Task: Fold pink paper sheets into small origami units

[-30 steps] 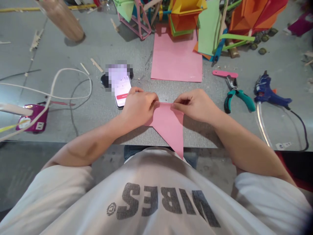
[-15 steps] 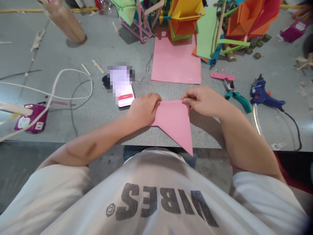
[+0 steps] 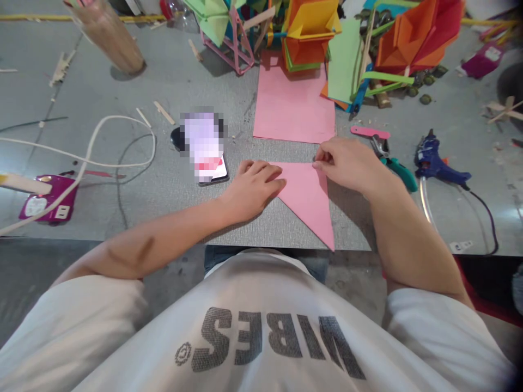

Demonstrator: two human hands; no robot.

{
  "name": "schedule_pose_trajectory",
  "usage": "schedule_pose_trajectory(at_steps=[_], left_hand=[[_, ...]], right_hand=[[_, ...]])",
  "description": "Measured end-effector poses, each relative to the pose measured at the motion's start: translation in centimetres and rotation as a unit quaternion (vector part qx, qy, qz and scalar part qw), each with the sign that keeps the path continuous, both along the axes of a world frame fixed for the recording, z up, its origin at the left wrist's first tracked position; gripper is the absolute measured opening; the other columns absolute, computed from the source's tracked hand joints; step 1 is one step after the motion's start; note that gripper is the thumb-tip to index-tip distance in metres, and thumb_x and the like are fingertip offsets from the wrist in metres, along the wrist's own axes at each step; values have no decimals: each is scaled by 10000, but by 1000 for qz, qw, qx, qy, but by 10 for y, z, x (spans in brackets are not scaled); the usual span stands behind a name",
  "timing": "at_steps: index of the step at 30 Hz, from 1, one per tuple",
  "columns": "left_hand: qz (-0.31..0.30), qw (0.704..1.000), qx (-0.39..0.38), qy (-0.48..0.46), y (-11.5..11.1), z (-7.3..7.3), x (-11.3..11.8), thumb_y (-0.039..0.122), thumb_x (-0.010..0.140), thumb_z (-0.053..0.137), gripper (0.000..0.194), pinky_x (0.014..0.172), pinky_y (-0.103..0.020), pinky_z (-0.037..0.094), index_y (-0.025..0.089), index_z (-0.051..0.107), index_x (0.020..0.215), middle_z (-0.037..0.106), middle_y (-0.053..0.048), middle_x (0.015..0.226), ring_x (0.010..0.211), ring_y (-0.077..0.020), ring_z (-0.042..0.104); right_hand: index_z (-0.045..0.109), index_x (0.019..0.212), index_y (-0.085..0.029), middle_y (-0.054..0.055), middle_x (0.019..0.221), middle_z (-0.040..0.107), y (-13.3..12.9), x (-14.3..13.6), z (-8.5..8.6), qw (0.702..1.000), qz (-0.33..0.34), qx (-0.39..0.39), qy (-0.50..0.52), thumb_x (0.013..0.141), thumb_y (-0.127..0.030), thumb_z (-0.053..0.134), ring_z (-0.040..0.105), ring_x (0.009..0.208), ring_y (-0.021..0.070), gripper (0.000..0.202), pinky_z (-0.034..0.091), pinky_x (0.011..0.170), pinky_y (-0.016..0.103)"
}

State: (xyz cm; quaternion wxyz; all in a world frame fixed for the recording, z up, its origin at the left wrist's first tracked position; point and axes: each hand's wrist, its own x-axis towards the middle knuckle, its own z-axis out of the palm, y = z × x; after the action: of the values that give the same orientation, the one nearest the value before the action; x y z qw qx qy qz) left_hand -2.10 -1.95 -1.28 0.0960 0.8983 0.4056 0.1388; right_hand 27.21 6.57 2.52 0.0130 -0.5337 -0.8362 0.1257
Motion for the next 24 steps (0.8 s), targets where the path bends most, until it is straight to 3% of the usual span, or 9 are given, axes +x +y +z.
schedule_pose_trajectory(at_steps=[3, 6, 9, 10, 12, 16, 18, 21, 24], left_hand=[[30, 999, 4, 12, 2, 6, -3, 169, 1109, 510, 383, 1157, -654, 488, 263, 832, 1293, 773, -136, 1490, 1371, -381, 666], [62, 998, -14, 9, 1, 11, -2, 352, 1129, 552, 342, 1189, -630, 509, 206, 834, 1254, 760, -161, 1506, 1382, -391, 684], [71, 996, -41, 18, -4, 14, 2, 611, 1055, 690, 581, 1333, -655, 427, 144, 766, 1392, 663, -222, 1640, 1542, -440, 602], [70, 996, -52, 27, -5, 13, 4, 664, 1021, 727, 695, 1381, -672, 372, 130, 722, 1466, 608, -243, 1699, 1611, -457, 544], [69, 994, -73, 47, -7, 11, 6, 712, 989, 760, 880, 1446, -716, 238, 117, 603, 1618, 465, -271, 1817, 1735, -481, 387], [24, 990, -116, 79, -3, 8, 4, 660, 1043, 718, 955, 1471, -752, 63, 136, 406, 1779, 212, -260, 1935, 1835, -470, 119], [-34, 985, -142, 96, 3, 9, -4, 575, 1073, 698, 936, 1482, -713, 71, 141, 335, 1819, 140, -241, 1952, 1844, -442, 49], [-119, 971, -174, 113, 11, 16, -22, 428, 1082, 681, 886, 1494, -638, 135, 160, 304, 1838, 119, -215, 1956, 1845, -404, 68], [-150, 968, -178, 97, 14, 26, -32, 315, 1068, 662, 742, 1486, -584, 219, 216, 442, 1769, 215, -168, 1949, 1837, -364, 182]], right_hand=[[775, 882, -250, 72, 927, 820, -2, -3, 8, 997, 26, -69, 3, 977, -356, 744, 710, 863, 272, 145, 419, 732, 405], [819, 881, -271, 52, 901, 831, 0, 2, 18, 988, 35, -149, 25, 978, -410, 770, 716, 836, 253, 176, 471, 756, 401], [849, 1136, -251, 118, 1160, 864, 12, 21, 23, 995, -89, -36, 14, 1019, -414, 714, 745, 1044, 322, 242, 533, 888, 454], [835, 1235, -239, 150, 1284, 846, 18, 30, 22, 986, -159, 44, -14, 1040, -398, 671, 726, 1168, 368, 301, 536, 951, 497], [810, 1366, -204, 204, 1501, 761, 28, 47, 19, 969, -217, 103, -57, 1016, -341, 690, 631, 1386, 445, 395, 513, 1074, 579], [841, 1281, -293, 168, 1442, 787, 43, 64, 7, 969, -221, 84, -67, 1055, -382, 687, 596, 1371, 430, 287, 436, 1159, 642], [843, 1259, -237, 214, 1425, 780, 47, 66, 1, 969, -222, 95, -61, 1108, -373, 616, 576, 1362, 425, 305, 379, 1170, 667], [847, 1210, -116, 300, 1353, 774, 51, 67, 0, 972, -201, 116, -46, 1121, -304, 559, 578, 1322, 425, 356, 354, 1134, 664], [848, 1201, -91, 311, 1329, 775, 50, 66, 5, 972, -179, 152, -25, 1117, -280, 530, 576, 1337, 433, 379, 360, 1125, 646]])
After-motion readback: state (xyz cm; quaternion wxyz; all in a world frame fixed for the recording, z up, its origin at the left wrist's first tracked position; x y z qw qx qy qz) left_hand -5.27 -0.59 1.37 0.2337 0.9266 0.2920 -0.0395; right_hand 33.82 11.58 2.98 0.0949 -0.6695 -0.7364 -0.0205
